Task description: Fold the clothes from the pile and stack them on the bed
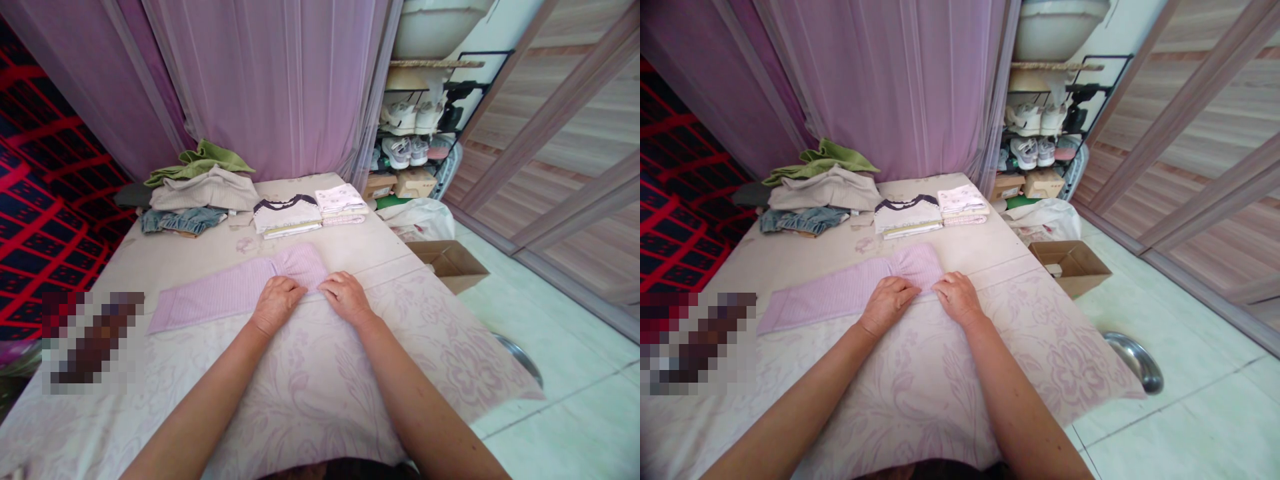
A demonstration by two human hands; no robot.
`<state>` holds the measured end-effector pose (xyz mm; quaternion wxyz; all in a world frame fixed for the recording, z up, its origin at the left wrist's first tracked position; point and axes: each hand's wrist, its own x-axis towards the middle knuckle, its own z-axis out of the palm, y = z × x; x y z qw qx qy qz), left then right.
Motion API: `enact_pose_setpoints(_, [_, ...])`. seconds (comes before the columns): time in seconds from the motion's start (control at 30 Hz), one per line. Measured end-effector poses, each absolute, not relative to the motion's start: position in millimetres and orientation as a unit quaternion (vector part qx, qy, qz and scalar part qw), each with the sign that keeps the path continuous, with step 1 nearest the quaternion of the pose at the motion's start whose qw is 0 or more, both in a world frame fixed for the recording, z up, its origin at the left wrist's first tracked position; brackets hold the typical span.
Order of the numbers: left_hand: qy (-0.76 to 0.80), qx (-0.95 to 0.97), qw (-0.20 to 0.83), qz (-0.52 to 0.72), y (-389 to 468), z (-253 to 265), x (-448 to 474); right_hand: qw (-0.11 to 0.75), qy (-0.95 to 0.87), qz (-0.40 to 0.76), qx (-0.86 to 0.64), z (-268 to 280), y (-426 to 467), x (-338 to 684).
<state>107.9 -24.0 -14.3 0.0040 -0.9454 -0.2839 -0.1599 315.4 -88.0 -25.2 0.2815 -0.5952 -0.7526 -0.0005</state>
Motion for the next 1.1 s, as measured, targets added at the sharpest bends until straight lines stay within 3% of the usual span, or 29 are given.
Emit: enact_pose_setpoints(1.1, [-0.246, -0.946, 0.061, -0.2, -17, -22, 102, 0.32, -0.695, -0.005, -0.644, -32, -82, 308])
